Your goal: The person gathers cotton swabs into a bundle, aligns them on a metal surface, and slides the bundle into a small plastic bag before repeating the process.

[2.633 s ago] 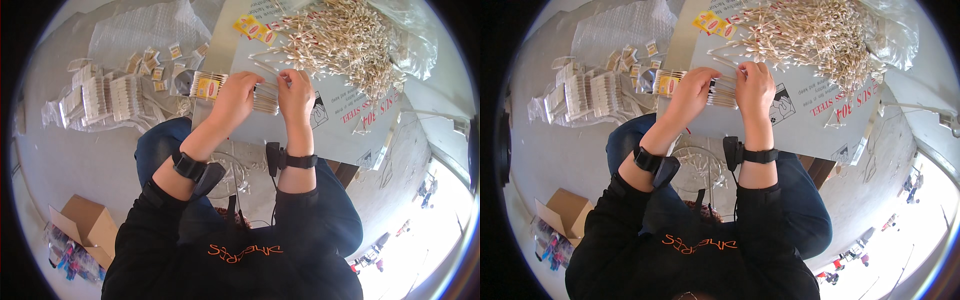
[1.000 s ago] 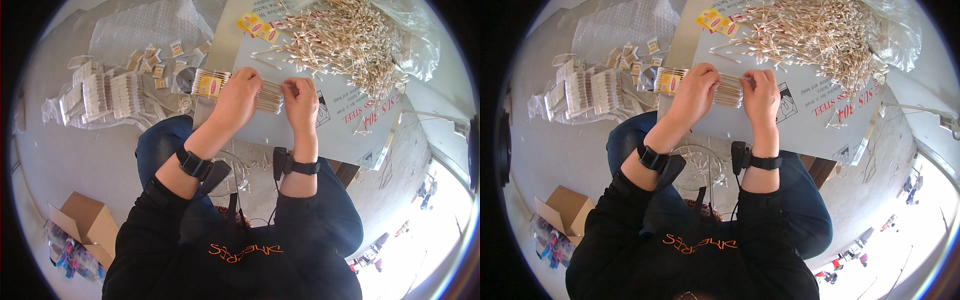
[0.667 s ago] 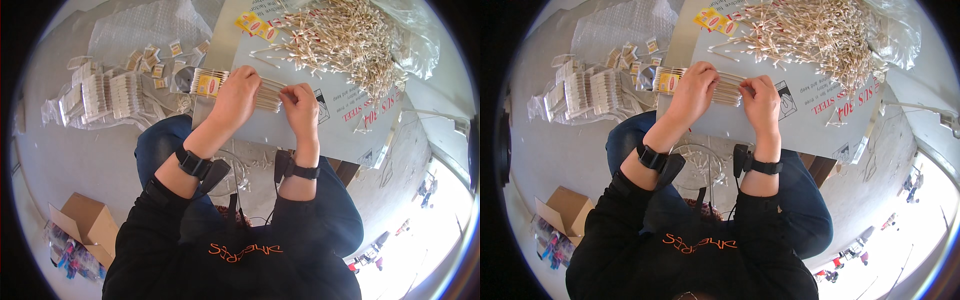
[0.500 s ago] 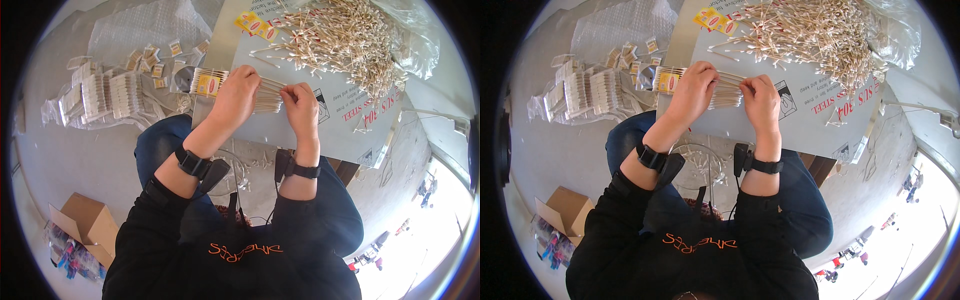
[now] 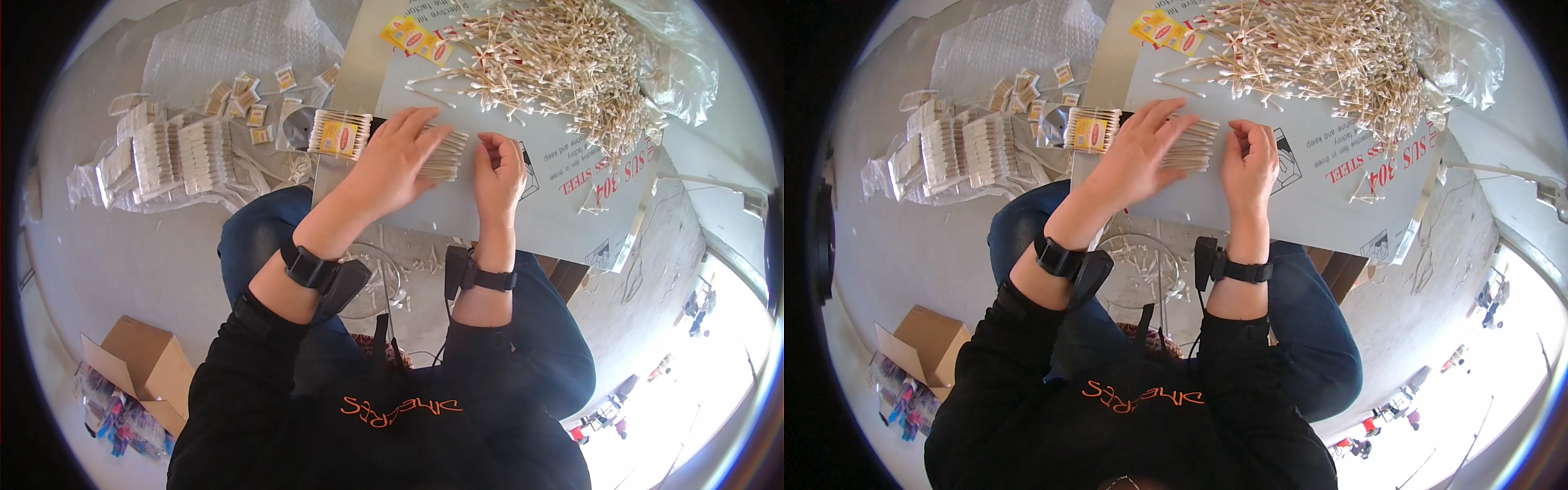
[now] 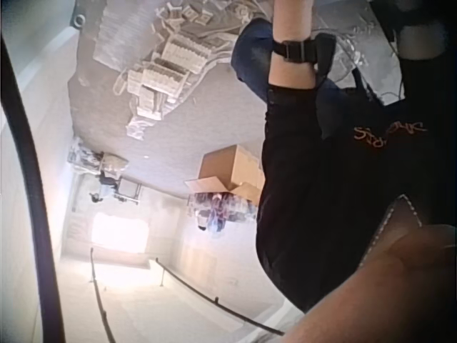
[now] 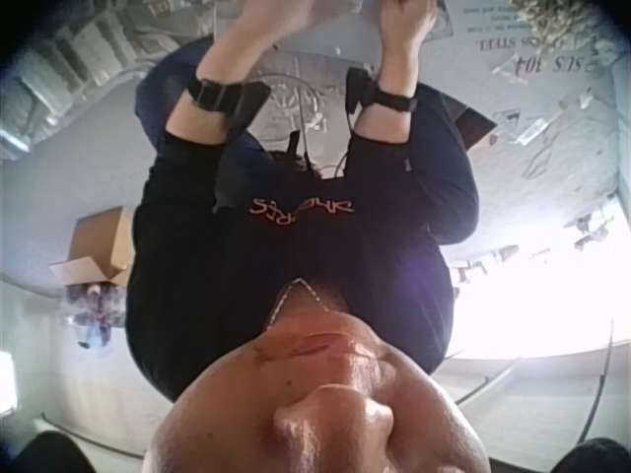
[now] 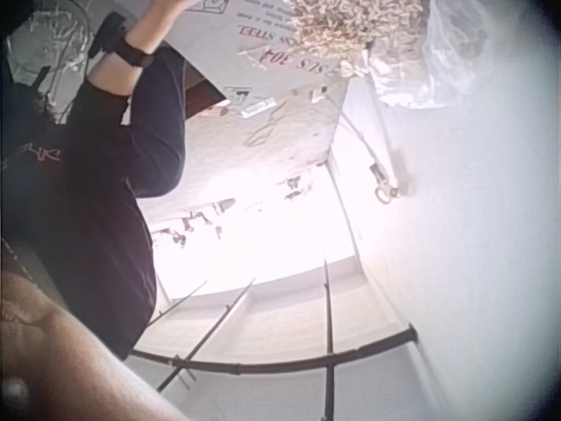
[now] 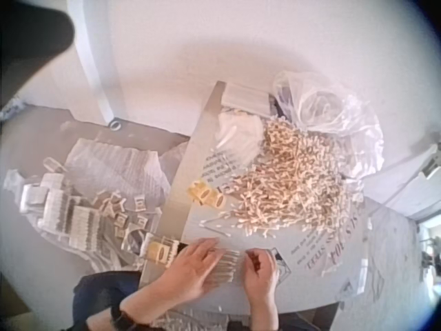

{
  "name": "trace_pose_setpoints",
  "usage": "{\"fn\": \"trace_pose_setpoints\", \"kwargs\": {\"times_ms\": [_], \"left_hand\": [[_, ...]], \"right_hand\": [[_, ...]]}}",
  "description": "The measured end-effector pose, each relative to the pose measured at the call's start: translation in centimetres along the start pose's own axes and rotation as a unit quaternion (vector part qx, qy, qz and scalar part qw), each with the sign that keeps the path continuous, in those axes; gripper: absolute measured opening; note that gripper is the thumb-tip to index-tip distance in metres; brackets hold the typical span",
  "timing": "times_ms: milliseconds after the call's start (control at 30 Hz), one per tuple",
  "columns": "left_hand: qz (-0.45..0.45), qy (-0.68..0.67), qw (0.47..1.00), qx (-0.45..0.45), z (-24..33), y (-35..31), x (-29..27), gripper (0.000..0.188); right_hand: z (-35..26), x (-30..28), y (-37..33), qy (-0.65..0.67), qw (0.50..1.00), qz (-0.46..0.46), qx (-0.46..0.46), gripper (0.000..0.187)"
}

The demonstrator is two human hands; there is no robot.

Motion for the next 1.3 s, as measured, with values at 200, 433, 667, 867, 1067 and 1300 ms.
{"fn": "trace_pose_setpoints", "kwargs": {"times_ms": [200,433,667,867,1067,1300], "left_hand": [[-0.068,0.021,0.997,0.016,0.0,-0.3,0.8,0.086],[-0.034,0.018,0.999,0.017,-0.3,-0.1,0.7,0.076],[0.019,-0.068,0.997,-0.014,-1.5,-0.3,-0.2,0.037],[0.033,-0.086,0.994,-0.056,-2.8,-0.6,-0.9,0.026],[0.024,-0.078,0.993,-0.079,-2.8,-0.9,-1.5,0.023],[0.043,-0.081,0.993,-0.073,-3.1,-0.8,-1.4,0.015]], "right_hand": [[0.7,-0.3,-0.3,0.045,0.999,0.007,0.016,0.013],[2.2,-0.4,-5.5,0.326,0.929,-0.003,0.178,0.012],[1.0,1.5,-11.0,0.268,0.897,-0.232,0.265,0.015],[1.3,0.4,-8.4,0.153,0.922,-0.189,0.301,0.011],[-2.4,0.2,-2.9,-0.069,0.994,-0.075,0.028,0.014],[-1.6,1.3,-2.8,-0.073,0.992,-0.103,0.006,0.011]]}}
Point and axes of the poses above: each hand's wrist, its own y-axis towards the middle knuckle, its own x-axis out of the palm, z = x × y, the point moved 8 cm from there along y, towards the middle knuckle
